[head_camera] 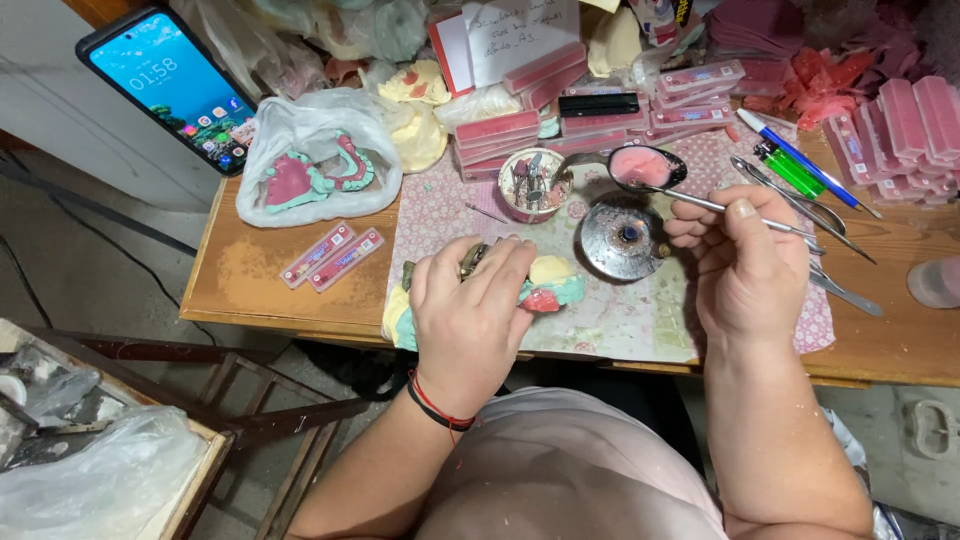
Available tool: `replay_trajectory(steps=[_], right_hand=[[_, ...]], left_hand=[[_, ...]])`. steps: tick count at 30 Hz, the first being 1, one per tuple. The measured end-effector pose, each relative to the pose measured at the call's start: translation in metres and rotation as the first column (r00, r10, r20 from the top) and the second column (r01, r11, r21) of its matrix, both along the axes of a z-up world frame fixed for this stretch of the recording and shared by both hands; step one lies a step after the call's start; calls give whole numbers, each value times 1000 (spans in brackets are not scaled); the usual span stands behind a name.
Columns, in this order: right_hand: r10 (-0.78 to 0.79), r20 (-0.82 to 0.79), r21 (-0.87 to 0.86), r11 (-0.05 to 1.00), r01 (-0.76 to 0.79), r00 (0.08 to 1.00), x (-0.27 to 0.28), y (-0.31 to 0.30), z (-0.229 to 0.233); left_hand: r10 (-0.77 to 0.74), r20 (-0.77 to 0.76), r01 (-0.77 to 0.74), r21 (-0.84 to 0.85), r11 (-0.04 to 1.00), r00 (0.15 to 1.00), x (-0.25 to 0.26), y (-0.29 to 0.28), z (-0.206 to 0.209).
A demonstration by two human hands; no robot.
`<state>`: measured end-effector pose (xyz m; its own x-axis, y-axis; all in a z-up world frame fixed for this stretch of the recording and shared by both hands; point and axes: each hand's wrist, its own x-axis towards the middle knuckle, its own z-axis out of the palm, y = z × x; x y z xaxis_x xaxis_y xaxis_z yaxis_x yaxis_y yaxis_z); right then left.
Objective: The person handles pink wax strips and a dental mold, then uses a metal tool to apply and smooth pink wax onto the mold. They repeatedly adjust the mold and use the tool to shape the wax.
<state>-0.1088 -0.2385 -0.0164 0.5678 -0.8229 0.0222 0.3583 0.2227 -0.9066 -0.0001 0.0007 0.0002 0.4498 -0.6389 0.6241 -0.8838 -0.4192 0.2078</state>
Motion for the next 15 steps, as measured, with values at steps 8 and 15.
replay_trajectory(steps=[8,15], right_hand=[[51,74,102,993,-59,996,-12,-15,-19],[34,58,158,986,-43,998,-24,-17,-38]], left_hand=[[10,-2,-10,12,1000,1000,0,0,-3],[17,5,-17,15,1000,1000,0,0,-2]])
